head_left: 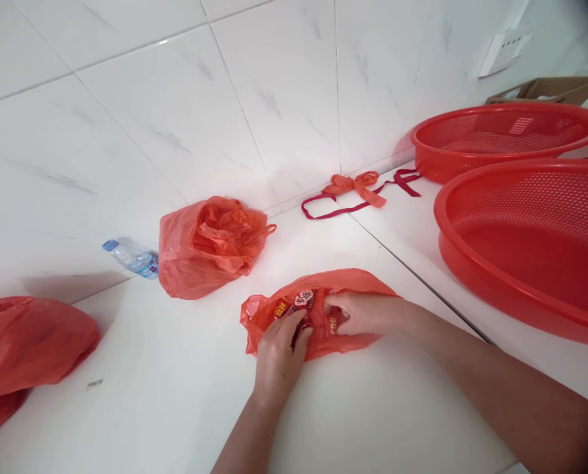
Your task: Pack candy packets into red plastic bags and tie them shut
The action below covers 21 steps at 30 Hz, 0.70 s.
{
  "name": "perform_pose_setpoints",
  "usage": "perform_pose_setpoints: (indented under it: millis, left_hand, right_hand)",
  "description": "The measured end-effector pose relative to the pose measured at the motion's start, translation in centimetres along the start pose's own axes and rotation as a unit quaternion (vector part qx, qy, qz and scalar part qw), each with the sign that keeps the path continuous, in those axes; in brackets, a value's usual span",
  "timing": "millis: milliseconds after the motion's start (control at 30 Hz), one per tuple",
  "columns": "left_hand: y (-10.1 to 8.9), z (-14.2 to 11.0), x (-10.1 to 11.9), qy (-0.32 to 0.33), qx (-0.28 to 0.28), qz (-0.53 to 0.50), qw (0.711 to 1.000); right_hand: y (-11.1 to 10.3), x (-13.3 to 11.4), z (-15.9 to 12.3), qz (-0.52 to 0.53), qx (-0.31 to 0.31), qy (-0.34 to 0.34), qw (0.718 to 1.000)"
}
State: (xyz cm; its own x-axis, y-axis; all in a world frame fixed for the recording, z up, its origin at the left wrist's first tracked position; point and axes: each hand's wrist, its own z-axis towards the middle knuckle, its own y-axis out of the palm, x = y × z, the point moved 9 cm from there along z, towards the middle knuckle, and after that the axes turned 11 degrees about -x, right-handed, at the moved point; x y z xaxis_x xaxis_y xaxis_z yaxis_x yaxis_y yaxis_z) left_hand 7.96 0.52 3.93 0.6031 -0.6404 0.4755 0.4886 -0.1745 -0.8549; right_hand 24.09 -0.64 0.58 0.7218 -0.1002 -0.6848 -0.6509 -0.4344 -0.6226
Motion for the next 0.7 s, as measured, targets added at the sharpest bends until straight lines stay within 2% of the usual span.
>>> perform_pose_setpoints:
  millis: [100,233,467,600,700]
  left_hand:
    - [-0.1,0.0,-0.2,-0.016,0.004,-0.001,1.0]
    - [0.0,0.0,-0.2,-0.014,-0.004,0.008,1.0]
    - [0.5,0.0,0.4,0.034,-0.009,0.021,0.999]
    - [0.8,0.2,1.5,0.076,-0.03,0.031,0.996]
    - [1.0,0.3,1.8,0.088,-0.042,0.038,0.995]
  right_hand:
    - [1.1,-0.8,0.1,-0.035,-0.049,-0.01,0.998]
    - [1.1,-1.2,0.1,-0.051,-0.035,-0.032,0.998]
    - [0.9,-0.9,0.3,0.003,-0.05,-0.06,0.997]
    - [1.0,-1.3,0.1,0.014,-0.054,-0.046,0.997]
    - [0.9,-1.8,-0.1,-0.003,-0.035,-0.039,0.999]
